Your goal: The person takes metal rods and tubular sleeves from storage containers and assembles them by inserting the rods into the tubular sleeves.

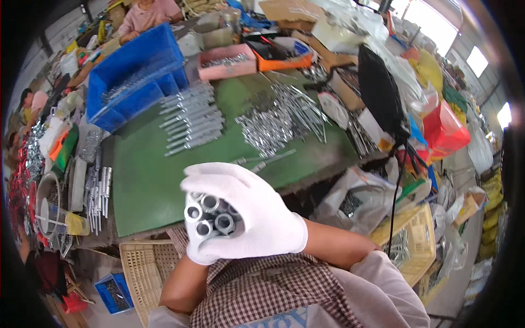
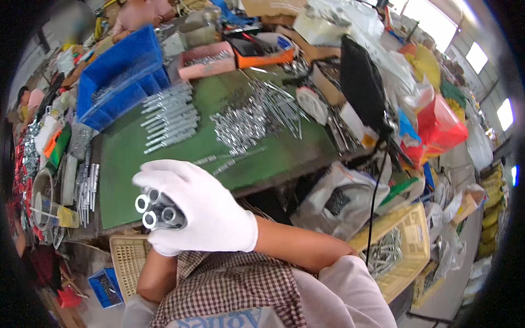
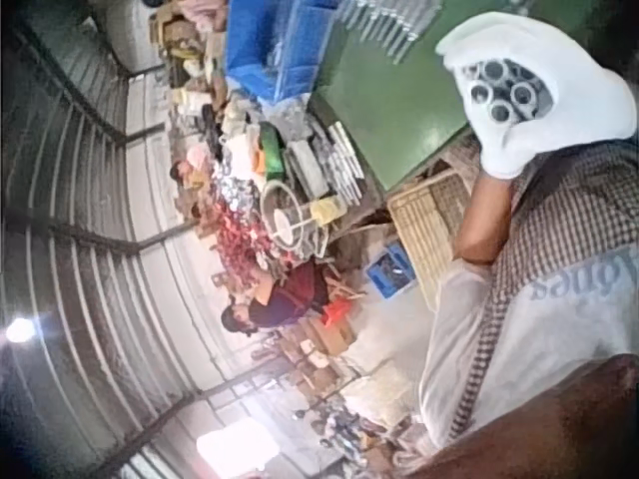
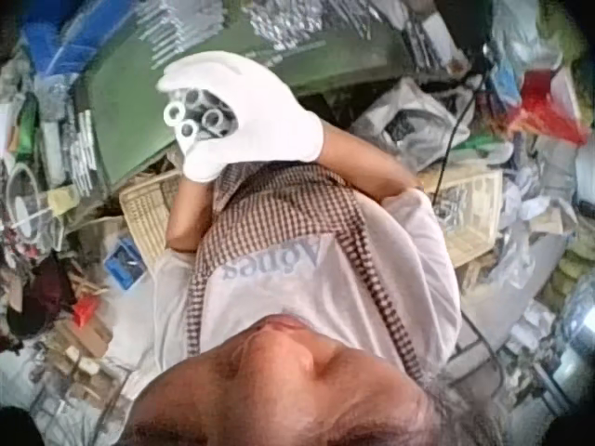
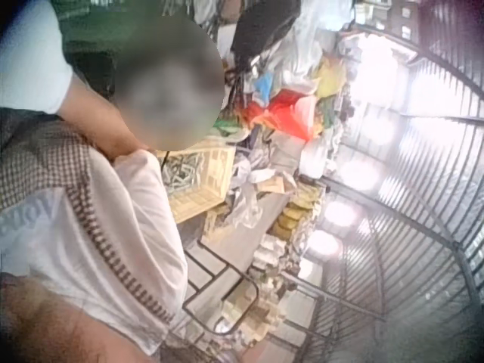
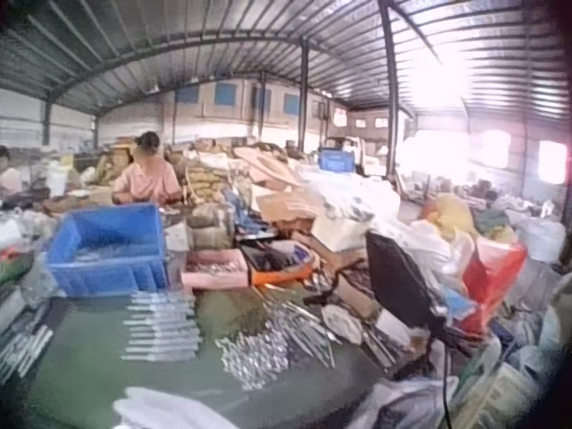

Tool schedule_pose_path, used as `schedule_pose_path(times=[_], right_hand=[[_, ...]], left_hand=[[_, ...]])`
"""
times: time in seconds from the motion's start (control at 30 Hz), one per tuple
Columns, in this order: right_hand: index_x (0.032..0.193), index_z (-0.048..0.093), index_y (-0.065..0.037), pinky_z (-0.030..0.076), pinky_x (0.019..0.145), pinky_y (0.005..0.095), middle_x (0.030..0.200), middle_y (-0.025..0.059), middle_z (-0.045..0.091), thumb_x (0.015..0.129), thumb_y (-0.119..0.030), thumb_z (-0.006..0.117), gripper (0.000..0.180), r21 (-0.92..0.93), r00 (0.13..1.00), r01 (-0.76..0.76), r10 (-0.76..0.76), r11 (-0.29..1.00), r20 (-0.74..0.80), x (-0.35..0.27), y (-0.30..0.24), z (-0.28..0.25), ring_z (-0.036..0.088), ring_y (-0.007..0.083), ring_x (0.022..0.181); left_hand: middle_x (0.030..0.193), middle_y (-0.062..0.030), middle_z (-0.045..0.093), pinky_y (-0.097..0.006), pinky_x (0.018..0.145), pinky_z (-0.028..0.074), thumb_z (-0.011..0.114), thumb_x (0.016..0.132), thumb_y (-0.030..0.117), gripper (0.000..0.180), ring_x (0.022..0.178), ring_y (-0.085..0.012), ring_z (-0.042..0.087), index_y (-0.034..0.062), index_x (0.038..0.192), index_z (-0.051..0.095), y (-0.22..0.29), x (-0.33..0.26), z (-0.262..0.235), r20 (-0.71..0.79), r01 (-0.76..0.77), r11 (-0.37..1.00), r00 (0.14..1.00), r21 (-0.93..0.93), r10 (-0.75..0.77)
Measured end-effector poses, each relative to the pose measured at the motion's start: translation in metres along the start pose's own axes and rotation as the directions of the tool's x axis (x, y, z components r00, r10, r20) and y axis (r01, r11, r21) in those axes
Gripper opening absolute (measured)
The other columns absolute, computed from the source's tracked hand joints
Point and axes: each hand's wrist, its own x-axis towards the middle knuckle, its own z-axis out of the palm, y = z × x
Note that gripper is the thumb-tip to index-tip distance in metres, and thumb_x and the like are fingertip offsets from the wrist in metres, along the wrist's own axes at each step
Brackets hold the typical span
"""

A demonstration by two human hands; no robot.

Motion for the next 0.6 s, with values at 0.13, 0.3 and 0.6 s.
schedule_pose_path(times=[0.13,0.3,0.6], right_hand=[[0.116,0.057,-0.011,0.045,0.091,0.0415,0.120,0.0148,0.058,0.060,-0.024,0.084,0.064,0.016,0.980,0.197,-0.196,0.980,-0.040,0.042,0.011,0.017,0.056,0.0329,0.112],[0.105,0.060,-0.010,0.048,0.087,0.0391,0.107,0.0105,0.063,0.062,-0.014,0.078,0.047,-0.020,0.995,0.067,-0.068,0.998,-0.068,0.050,0.050,0.035,0.060,0.0322,0.105],[0.098,0.064,-0.007,0.049,0.080,0.0334,0.092,0.0079,0.059,0.067,-0.004,0.072,0.032,0.137,0.962,-0.091,0.123,0.986,-0.246,0.067,0.054,0.053,0.059,0.0231,0.088]], left_hand=[[0.121,-0.0084,0.053,-0.033,0.088,0.050,0.069,0.080,0.008,0.054,0.108,-0.0190,0.057,0.0062,0.128,0.044,0.017,0.022,-0.036,0.003,-0.166,0.971,0.986,0.170,0.168],[0.118,-0.0111,0.055,-0.032,0.086,0.051,0.072,0.078,0.012,0.055,0.105,-0.0201,0.059,0.0043,0.124,0.045,0.024,0.034,-0.060,-0.073,-0.160,0.816,0.968,0.555,0.239],[0.103,-0.0122,0.062,-0.034,0.077,0.054,0.080,0.071,0.015,0.071,0.090,-0.0227,0.065,0.0015,0.127,0.038,0.006,0.036,-0.078,-0.179,-0.075,0.544,0.899,0.836,0.400]])
